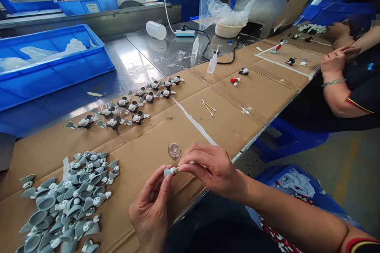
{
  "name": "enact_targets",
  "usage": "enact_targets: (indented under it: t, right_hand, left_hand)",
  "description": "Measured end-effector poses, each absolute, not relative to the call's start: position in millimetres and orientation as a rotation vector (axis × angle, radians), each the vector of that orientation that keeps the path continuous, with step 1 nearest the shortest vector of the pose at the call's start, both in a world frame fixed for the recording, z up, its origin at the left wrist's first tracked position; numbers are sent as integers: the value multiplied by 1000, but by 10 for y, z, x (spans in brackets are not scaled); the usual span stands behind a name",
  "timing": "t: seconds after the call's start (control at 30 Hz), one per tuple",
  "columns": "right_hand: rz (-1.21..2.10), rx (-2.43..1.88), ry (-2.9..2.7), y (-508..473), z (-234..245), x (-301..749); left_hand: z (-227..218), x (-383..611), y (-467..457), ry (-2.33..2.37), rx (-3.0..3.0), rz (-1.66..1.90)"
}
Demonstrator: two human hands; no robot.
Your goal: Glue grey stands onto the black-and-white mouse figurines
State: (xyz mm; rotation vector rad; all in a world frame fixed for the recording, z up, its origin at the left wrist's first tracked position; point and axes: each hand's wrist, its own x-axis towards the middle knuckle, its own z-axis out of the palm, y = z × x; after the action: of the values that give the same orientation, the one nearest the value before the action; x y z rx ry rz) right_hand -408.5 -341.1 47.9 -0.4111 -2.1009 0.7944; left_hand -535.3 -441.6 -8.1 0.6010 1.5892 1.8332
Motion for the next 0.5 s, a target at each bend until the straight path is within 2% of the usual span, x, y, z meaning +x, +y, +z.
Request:
enact_targets:
  t: [0.2, 0.5]
  right_hand:
    - [730, -355, -2221, -3403, 542, -4080]
    - [722, -401, -2033, -3395, 566, -4032]
  left_hand:
    - [-65, -5348, -4408, 1574, 684, 1867]
    - [-51, -5360, -4408, 1578, 536, 1831]
